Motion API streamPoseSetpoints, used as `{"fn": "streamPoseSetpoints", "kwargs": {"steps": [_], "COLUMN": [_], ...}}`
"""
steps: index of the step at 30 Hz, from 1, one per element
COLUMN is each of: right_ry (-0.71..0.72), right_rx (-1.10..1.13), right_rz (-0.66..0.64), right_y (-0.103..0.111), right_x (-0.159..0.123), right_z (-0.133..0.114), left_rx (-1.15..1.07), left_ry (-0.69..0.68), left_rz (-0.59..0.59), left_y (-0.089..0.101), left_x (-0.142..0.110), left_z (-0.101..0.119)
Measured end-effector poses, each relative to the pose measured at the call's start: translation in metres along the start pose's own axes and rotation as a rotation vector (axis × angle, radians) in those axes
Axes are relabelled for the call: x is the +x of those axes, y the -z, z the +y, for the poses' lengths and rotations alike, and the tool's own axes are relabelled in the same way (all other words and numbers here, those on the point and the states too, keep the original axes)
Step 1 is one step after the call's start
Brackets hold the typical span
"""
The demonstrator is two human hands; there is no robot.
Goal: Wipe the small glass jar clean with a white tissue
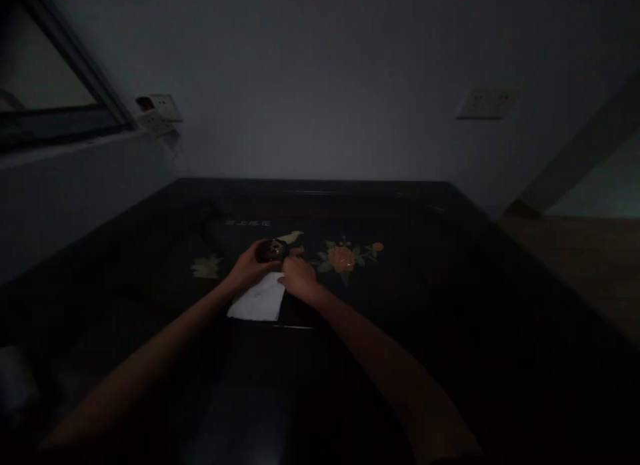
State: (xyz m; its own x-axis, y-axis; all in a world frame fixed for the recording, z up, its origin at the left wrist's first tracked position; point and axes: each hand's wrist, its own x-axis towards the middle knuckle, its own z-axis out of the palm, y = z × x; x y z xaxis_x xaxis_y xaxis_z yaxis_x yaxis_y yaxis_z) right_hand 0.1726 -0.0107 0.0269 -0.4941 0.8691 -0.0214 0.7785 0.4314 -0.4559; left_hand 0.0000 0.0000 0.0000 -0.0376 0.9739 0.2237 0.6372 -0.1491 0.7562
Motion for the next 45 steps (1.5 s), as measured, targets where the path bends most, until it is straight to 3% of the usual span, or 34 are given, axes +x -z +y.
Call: {"fn": "streamPoseSetpoints", "kwargs": {"steps": [7, 16, 23, 27, 37, 45], "right_ry": [-0.057, -0.104, -0.148, -0.198, -0.296, -0.272], "right_rx": [0.193, 0.415, 0.466, 0.471, 0.502, 0.159], "right_rz": [0.043, 0.122, 0.202, 0.234, 0.352, 0.344], "right_y": [0.007, 0.040, 0.050, 0.053, 0.055, 0.055], "right_x": [-0.014, -0.081, -0.117, -0.130, -0.143, -0.152], "right_z": [0.023, 0.078, 0.099, 0.114, 0.146, 0.164], "left_rx": [0.012, -0.075, -0.110, -0.141, -0.151, -0.005], "left_ry": [-0.059, -0.175, -0.111, -0.063, -0.160, -0.233], "left_rz": [-0.043, -0.196, -0.195, -0.200, -0.340, -0.275], "left_y": [-0.002, -0.031, -0.061, -0.066, -0.057, -0.062], "left_x": [-0.007, -0.025, -0.037, -0.049, -0.068, -0.068], "left_z": [0.011, 0.047, 0.069, 0.077, 0.064, 0.055]}}
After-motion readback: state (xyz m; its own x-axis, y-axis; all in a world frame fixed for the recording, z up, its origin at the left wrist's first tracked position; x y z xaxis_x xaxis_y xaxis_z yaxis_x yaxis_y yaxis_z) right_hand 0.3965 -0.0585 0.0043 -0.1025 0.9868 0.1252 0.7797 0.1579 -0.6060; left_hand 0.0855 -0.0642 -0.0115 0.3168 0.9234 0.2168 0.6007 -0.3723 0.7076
